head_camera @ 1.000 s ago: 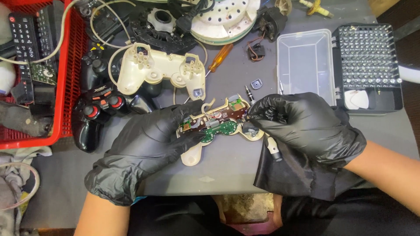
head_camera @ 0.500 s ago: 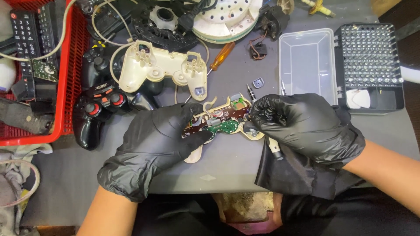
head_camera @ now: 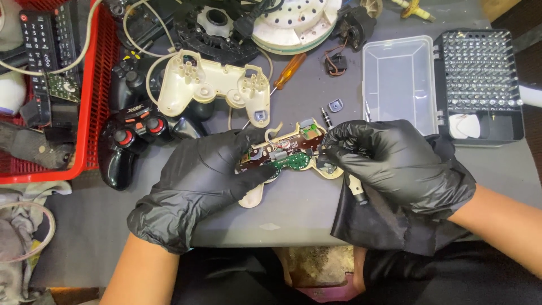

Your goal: Reassembling the internal components of a game controller, specifically placing the circuit board and button membranes into the shell.

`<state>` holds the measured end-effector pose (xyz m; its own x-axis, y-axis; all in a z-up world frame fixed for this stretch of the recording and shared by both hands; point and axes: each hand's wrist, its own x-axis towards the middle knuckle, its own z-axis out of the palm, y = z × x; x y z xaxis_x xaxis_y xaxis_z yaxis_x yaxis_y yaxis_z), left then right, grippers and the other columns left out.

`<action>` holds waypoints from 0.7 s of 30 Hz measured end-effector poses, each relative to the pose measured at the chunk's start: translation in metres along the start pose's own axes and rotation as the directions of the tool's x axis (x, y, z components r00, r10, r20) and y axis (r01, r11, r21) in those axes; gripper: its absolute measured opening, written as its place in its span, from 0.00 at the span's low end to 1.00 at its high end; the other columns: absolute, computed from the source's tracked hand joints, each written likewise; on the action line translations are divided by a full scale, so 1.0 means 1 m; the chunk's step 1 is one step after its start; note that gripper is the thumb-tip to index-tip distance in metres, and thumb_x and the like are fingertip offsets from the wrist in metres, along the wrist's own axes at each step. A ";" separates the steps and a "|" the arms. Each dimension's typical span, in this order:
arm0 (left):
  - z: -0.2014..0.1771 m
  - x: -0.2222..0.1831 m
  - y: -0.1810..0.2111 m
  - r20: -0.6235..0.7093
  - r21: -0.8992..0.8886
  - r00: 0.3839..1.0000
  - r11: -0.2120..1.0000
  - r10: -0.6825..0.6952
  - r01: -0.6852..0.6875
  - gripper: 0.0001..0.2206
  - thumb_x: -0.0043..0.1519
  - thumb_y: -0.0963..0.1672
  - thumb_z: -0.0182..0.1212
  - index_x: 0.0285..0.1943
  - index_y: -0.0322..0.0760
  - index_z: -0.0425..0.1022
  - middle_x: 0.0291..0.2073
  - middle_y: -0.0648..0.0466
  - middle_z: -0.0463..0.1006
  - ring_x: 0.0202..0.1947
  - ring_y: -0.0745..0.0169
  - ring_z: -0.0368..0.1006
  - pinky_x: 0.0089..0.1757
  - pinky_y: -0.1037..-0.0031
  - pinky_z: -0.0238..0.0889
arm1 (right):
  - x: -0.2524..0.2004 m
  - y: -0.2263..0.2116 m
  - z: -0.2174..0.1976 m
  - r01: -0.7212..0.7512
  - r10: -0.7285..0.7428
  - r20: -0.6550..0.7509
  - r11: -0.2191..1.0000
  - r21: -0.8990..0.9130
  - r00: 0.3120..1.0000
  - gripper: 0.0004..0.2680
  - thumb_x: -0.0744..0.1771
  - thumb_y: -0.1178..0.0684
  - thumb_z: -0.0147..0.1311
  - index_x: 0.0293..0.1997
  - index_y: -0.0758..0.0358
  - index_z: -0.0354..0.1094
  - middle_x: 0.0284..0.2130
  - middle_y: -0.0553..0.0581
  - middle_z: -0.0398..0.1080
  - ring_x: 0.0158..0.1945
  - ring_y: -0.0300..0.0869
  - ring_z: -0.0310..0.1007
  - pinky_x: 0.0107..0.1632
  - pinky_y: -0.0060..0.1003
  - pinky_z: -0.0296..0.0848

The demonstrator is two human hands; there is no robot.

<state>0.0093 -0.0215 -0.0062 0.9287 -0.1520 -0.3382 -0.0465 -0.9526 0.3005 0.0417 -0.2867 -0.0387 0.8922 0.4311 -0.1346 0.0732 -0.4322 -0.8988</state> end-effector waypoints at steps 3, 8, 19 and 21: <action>-0.002 -0.004 -0.004 -0.074 -0.090 0.994 0.993 0.077 -0.083 0.26 0.55 0.60 0.58 0.65 0.72 0.73 0.50 0.62 0.84 0.47 0.46 0.79 0.40 0.57 0.70 | 0.000 -0.002 0.005 -0.052 0.045 0.039 0.979 0.198 0.998 0.07 0.64 0.57 0.62 0.42 0.64 0.82 0.39 0.50 0.83 0.44 0.33 0.80 0.53 0.28 0.82; 0.002 -0.004 -0.008 -0.244 -0.108 0.948 0.965 0.206 -0.237 0.22 0.58 0.54 0.66 0.63 0.66 0.74 0.56 0.63 0.82 0.51 0.52 0.80 0.44 0.64 0.69 | -0.002 -0.005 0.008 -0.015 0.014 0.037 0.999 0.043 0.999 0.09 0.63 0.54 0.62 0.46 0.58 0.82 0.43 0.48 0.85 0.48 0.31 0.82 0.59 0.27 0.78; -0.005 -0.004 -0.014 -0.411 0.043 0.812 0.899 0.413 -0.436 0.19 0.60 0.50 0.67 0.61 0.57 0.77 0.53 0.57 0.79 0.47 0.53 0.78 0.31 0.60 0.70 | -0.008 -0.018 0.023 -0.017 0.016 0.006 0.992 0.125 1.000 0.09 0.63 0.56 0.62 0.46 0.61 0.82 0.43 0.52 0.85 0.48 0.34 0.82 0.57 0.28 0.80; -0.006 -0.003 -0.013 -0.413 0.073 0.790 0.881 0.453 -0.467 0.17 0.59 0.52 0.71 0.58 0.57 0.81 0.49 0.56 0.78 0.40 0.57 0.77 0.23 0.63 0.70 | -0.009 -0.018 0.024 -0.043 0.042 0.013 0.981 0.187 0.999 0.09 0.63 0.58 0.62 0.46 0.62 0.82 0.43 0.53 0.85 0.48 0.34 0.82 0.58 0.28 0.80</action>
<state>0.0092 -0.0072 -0.0032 0.8648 -0.4427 0.2371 -0.5014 -0.7877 0.3580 0.0220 -0.2639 -0.0316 0.8889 0.4225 -0.1773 -0.0500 -0.2952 -0.9541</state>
